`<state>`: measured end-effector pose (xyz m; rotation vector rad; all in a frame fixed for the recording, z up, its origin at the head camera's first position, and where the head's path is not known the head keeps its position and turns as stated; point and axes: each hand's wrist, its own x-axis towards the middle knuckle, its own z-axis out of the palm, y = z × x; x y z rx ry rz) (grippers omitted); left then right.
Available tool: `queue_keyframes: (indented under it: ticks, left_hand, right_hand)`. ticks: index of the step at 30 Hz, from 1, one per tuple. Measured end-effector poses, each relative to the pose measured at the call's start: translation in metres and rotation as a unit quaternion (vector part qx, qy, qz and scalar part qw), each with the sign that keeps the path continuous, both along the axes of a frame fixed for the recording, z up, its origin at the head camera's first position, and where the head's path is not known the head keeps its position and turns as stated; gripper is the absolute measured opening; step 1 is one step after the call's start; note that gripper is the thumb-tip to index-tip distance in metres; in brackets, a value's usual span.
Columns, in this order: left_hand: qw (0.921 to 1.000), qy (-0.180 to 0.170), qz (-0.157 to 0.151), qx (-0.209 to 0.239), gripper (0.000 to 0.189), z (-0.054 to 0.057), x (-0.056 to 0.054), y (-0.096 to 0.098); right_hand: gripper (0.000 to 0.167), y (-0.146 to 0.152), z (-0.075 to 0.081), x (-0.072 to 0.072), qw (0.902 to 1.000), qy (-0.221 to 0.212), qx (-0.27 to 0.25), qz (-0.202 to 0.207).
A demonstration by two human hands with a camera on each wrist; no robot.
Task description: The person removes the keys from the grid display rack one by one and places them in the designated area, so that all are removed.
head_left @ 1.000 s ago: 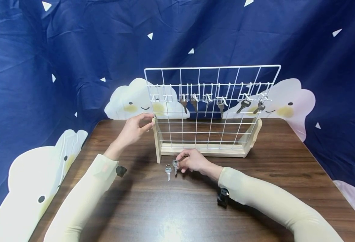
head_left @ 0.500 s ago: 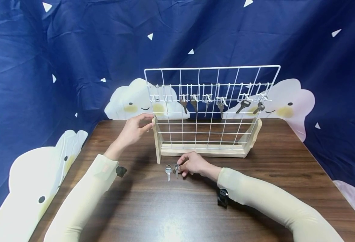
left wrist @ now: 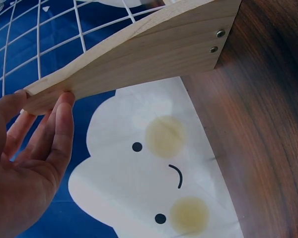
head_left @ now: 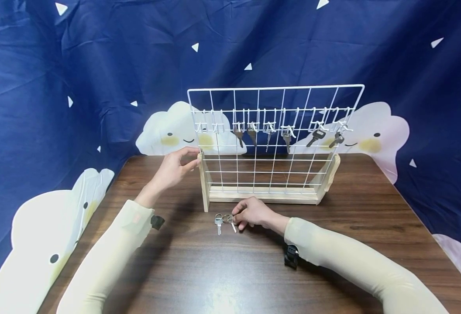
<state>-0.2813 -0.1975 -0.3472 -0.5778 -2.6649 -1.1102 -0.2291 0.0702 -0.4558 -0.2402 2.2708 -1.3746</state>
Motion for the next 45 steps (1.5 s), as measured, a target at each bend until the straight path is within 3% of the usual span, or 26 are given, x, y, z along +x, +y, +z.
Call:
queue_keyframes:
  ticks: [10,34,45]
  left_hand:
    - [1.0000,0.000,0.002,0.000,0.033,0.000,0.000,0.000]
    - [0.9999,0.008,0.003,-0.007,0.033,0.003,0.002,0.001]
    - [1.0000,0.006,0.002,-0.007,0.033,0.002,0.001,0.000]
  right_hand:
    - [0.020,0.010,0.004,0.000,0.9998,0.006,0.009,0.014]
    - [0.035,0.024,0.034,-0.005,0.9945,0.064,-0.083,0.007]
    - [0.030,0.022,0.052,-0.005,0.9901,0.088,-0.110,0.005]
